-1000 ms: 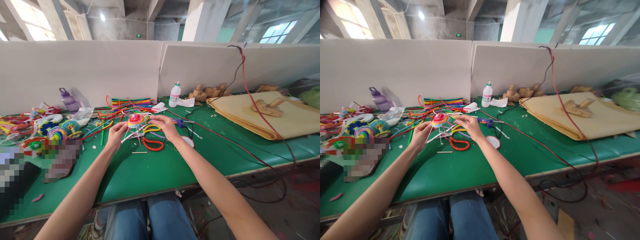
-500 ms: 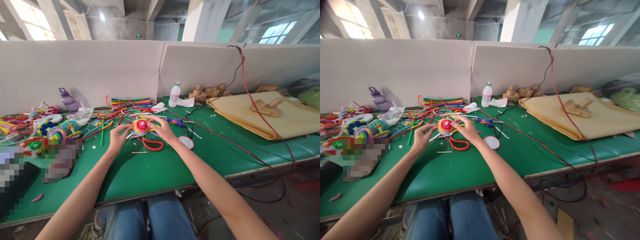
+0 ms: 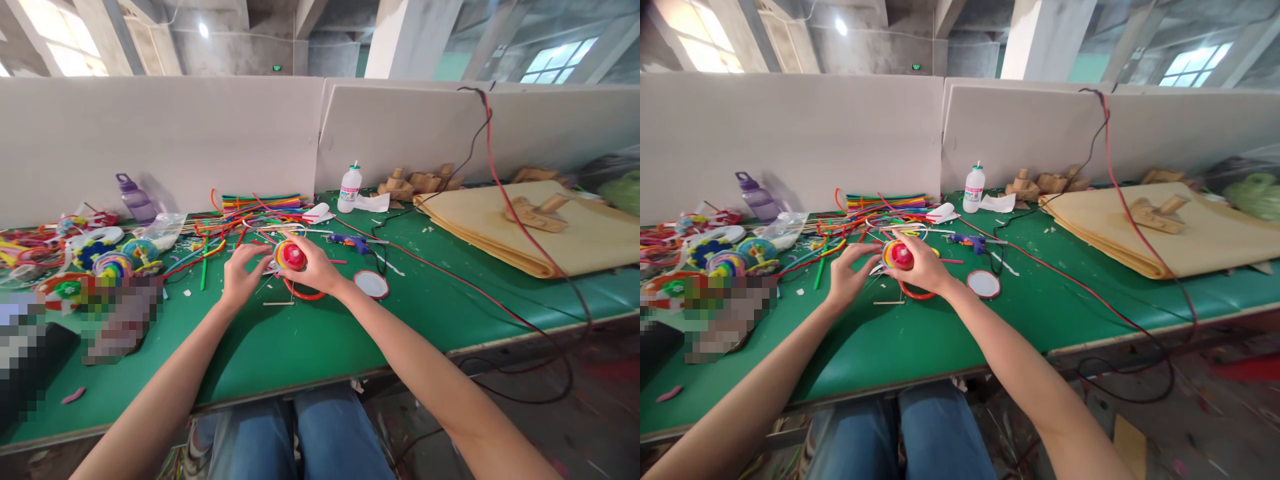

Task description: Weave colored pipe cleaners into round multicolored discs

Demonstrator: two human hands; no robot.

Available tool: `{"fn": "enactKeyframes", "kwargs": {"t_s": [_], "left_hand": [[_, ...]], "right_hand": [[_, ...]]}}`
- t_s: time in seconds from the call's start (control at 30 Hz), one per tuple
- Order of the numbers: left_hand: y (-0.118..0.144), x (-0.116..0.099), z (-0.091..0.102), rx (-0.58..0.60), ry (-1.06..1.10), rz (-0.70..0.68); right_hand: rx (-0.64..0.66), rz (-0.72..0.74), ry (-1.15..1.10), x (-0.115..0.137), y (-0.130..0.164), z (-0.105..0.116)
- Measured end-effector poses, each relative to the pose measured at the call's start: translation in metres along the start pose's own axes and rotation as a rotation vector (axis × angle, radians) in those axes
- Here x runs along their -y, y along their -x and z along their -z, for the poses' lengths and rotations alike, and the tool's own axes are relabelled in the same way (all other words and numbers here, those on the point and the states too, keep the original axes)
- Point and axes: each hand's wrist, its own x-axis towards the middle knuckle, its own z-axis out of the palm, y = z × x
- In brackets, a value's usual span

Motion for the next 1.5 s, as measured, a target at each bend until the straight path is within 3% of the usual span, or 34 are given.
{"fn": "enactKeyframes", "kwargs": {"t_s": [0.17, 0.27, 0.4, 0.57, 0.63, 0.8, 0.97, 1.07, 1.33, 1.5], "left_hand": [[-0.003, 0.005, 0.002, -0.183, 0.159, 0.120], [-0.004, 0.009, 0.001, -0.060, 0.170, 0.167], [-0.003, 0.008, -0.003, 0.151, 0.053, 0.103], [-0.001, 0.009, -0.005, 0.249, 0.054, 0.106], [-0.001, 0.009, -0.005, 0.226, 0.046, 0.096], [0.000, 0.006, -0.003, 0.118, 0.047, 0.107], [0.001, 0.001, -0.001, 0.098, 0.036, 0.048], [0.002, 0.000, -0.002, 0.116, 0.021, -0.002], [0.004, 0.007, -0.006, 0.088, -0.012, -0.149], [0.003, 0.009, -0.005, 0.027, 0.012, -0.147]], "right_hand": [[-0.116, -0.108, -0.157, 0.004, -0.003, 0.005], [-0.161, -0.174, -0.227, 0.006, -0.004, 0.007], [-0.142, -0.181, -0.247, 0.008, -0.002, 0.005], [-0.095, -0.120, -0.274, 0.010, -0.001, 0.004], [-0.111, -0.109, -0.280, 0.010, -0.002, 0.004], [-0.301, -0.124, -0.110, 0.009, -0.002, 0.007], [-0.256, 0.039, 0.109, 0.016, 0.000, 0.004], [-0.255, 0.053, 0.154, 0.018, 0.001, 0.000], [-0.294, 0.084, 0.163, 0.017, 0.000, -0.005], [-0.392, 0.014, 0.006, 0.012, -0.003, 0.001]]}}
